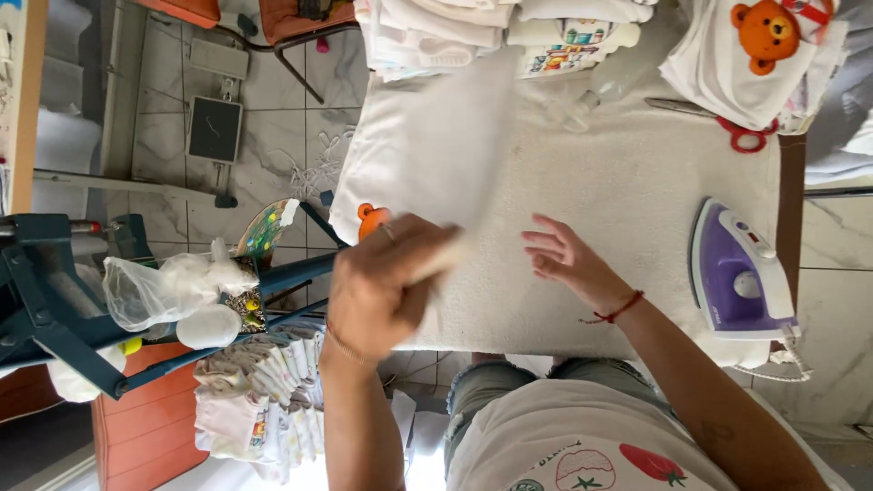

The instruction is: Ironing and folding small white fabric items with a teddy bear print on a workstation

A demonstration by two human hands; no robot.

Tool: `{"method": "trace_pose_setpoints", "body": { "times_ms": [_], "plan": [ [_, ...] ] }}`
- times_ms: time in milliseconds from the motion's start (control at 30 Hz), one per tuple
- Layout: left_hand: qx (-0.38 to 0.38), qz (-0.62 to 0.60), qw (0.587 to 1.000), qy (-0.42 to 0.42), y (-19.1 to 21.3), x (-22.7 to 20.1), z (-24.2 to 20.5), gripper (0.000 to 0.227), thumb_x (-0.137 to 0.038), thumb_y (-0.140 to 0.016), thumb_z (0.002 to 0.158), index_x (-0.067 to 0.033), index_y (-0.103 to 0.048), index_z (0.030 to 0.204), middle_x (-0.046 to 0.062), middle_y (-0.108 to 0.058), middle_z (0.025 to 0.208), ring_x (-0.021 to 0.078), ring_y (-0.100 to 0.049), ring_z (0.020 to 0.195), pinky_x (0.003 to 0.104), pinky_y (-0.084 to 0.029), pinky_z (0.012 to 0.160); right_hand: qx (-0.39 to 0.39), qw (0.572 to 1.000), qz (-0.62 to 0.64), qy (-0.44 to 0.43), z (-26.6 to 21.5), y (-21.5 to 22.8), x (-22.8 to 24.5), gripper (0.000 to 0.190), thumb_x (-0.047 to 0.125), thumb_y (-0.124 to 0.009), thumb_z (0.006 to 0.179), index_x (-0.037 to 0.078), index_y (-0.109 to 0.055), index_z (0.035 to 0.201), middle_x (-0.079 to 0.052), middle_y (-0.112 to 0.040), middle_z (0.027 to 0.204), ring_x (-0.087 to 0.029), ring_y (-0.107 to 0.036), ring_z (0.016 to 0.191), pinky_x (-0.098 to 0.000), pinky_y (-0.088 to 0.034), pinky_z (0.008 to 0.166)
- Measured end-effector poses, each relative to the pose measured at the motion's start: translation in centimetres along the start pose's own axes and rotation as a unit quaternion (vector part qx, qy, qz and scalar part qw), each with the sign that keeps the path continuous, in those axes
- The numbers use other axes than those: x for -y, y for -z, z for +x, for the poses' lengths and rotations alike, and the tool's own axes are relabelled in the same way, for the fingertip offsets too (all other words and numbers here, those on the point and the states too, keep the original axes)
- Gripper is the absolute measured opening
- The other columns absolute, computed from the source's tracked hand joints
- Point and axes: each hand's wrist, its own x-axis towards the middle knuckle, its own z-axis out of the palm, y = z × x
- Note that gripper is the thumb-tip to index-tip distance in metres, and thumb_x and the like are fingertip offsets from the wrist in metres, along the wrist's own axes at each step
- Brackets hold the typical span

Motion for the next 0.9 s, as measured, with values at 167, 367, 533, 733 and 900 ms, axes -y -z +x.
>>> {"method": "trace_pose_setpoints", "body": {
  "times_ms": [167, 367, 533, 733, 900],
  "plan": [
    [0.080, -0.386, 0.919, -0.008, 0.1, -2.2, -0.2, 0.016, 0.007, -0.058, 0.065, 0.0037, -0.063, 0.079, 0.011, -0.059, 0.067, 0.0197, -0.053, 0.055, 0.028, -0.045, 0.048, 0.226, 0.933, 0.277, 0.046, -0.1, 1.0, -2.2, 0.079, 0.063, -0.029, 0.075, -0.001, -0.043, 0.118, -0.020, -0.050, 0.106, -0.030, -0.052, 0.099, -0.0469, -0.046, 0.078],
    [0.074, -0.226, 0.915, 0.326, -4.9, 6.1, -3.8, 0.032, -0.009, -0.056, 0.077, -0.0065, -0.058, 0.108, 0.018, -0.061, 0.094, 0.0246, -0.057, 0.084, 0.034, -0.045, 0.075, -0.216, 0.942, 0.252, -0.051, -6.3, 3.9, -0.2, 0.034, 0.025, -0.054, 0.083, 0.013, -0.051, 0.114, -0.013, -0.059, 0.100, -0.031, -0.057, 0.086, -0.0471, -0.042, 0.083],
    [0.040, 0.128, 0.956, 0.262, -14.6, 13.0, -13.2, 0.037, 0.002, -0.062, 0.069, -0.0041, -0.057, 0.105, 0.017, -0.057, 0.096, 0.0332, -0.053, 0.095, 0.041, -0.042, 0.082, -0.210, 0.952, 0.007, -0.222, -8.4, 6.5, -12.6, 0.032, 0.022, -0.058, 0.080, -0.003, -0.061, 0.100, -0.025, -0.063, 0.081, -0.033, -0.063, 0.072, -0.0398, -0.049, 0.068],
    [0.072, 0.231, 0.961, 0.131, -19.3, 11.5, -20.9, 0.047, -0.001, -0.049, 0.064, -0.0281, -0.053, 0.103, 0.006, -0.043, 0.109, 0.0255, -0.050, 0.089, 0.040, -0.039, 0.074, -0.279, 0.810, -0.515, 0.019, -8.8, 9.7, -18.2, 0.026, 0.030, -0.058, 0.079, 0.019, -0.057, 0.103, -0.003, -0.061, 0.093, -0.024, -0.058, 0.091, -0.0361, -0.047, 0.081],
    [-0.007, 0.350, 0.936, -0.019, -21.2, 12.5, -20.3, 0.020, -0.021, -0.054, 0.079, -0.0345, -0.056, 0.093, 0.000, -0.048, 0.112, 0.0176, -0.046, 0.092, 0.039, -0.036, 0.083, -0.239, 0.652, -0.716, 0.063, -7.4, 10.6, -15.6, 0.064, 0.016, -0.070, 0.062, 0.023, -0.045, 0.121, -0.008, -0.039, 0.126, -0.033, -0.048, 0.107, -0.0387, -0.052, 0.078]
  ]
}}
